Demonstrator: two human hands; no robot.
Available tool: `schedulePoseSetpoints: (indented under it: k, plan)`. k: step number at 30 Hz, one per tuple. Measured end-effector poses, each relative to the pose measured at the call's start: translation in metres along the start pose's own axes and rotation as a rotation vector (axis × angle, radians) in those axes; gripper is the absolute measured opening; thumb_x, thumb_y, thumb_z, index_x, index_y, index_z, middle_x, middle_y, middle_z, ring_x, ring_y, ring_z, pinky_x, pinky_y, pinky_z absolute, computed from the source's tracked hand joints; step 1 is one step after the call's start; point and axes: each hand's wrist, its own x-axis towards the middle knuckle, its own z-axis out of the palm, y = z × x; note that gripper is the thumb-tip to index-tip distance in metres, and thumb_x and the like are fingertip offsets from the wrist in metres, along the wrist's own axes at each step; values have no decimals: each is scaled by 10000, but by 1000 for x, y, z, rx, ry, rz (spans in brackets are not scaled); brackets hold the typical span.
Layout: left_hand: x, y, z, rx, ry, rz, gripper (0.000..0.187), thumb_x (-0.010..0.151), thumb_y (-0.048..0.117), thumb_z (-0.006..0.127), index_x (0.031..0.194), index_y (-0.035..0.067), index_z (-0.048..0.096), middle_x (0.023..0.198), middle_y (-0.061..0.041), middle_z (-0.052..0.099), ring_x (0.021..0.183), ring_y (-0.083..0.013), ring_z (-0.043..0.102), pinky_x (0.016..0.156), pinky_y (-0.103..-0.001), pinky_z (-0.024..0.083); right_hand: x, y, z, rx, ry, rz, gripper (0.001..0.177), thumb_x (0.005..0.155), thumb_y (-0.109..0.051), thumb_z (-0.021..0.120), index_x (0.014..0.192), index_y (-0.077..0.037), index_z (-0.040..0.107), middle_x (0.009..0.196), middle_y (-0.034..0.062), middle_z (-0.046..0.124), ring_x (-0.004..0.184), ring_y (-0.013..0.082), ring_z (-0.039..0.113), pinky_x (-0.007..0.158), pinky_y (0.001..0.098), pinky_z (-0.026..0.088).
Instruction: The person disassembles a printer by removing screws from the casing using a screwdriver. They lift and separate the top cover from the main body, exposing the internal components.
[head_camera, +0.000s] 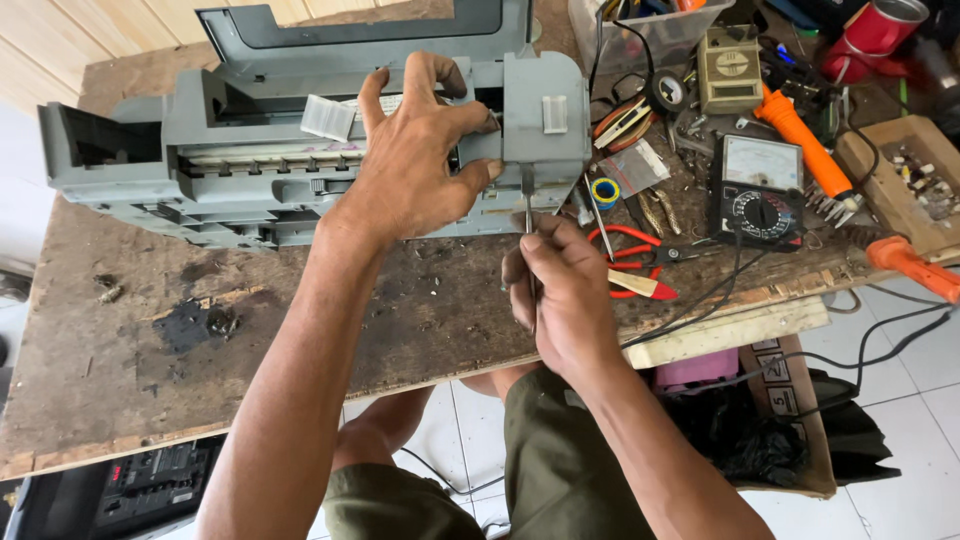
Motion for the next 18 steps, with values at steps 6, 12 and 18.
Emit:
schedulePoseSetpoints:
  k: [6,12,18]
  plan:
    - [-5,4,0,29,34,41,338,874,331,815,1126,113,763,1324,-168,421,1366,-335,526,1218,-791,42,11,4,1,5,81,70,161,1118,-107,618,1235,-51,714,752,102,625,501,86,449,404,232,215]
    - [-10,5,5,37,49,40,338,859,337,839,1088,102,758,1321,-174,436,1360,-322,517,1212,-815,41,28,43,-8,-17,124,-135,172,1083,-223,692,1116,-58,726,695,19,533,587,57,425,440,218,205]
    - [-6,4,8,63,72,56,335,878,350,832,1079,97,747,1297,-156,418,1283,-316,542,1190,-849,72,44,55,-8,-58,80,-300,208,1104,-262,665,1052,-61,657,672,8,469,577,81,396,459,239,233]
